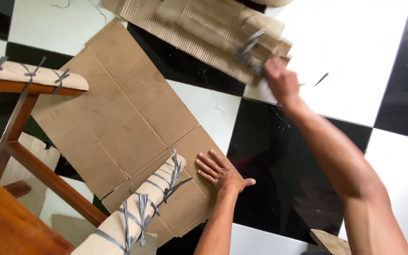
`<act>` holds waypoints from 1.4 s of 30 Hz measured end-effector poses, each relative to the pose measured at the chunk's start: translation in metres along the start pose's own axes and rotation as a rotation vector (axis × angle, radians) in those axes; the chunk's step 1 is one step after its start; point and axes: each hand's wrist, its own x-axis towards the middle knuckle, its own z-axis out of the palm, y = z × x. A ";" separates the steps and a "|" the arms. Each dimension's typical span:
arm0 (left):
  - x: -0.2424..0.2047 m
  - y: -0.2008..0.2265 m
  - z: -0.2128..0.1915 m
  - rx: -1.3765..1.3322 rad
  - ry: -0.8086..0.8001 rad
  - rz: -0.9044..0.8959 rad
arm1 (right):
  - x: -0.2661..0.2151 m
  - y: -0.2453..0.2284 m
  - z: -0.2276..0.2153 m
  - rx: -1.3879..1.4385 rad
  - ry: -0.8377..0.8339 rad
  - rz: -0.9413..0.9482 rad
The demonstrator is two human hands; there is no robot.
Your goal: Wrapping furniture legs with cardboard and securing them with elastic ties
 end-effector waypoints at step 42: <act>-0.003 0.001 -0.011 -0.047 -0.042 -0.027 | 0.129 -0.027 0.028 0.871 0.141 0.337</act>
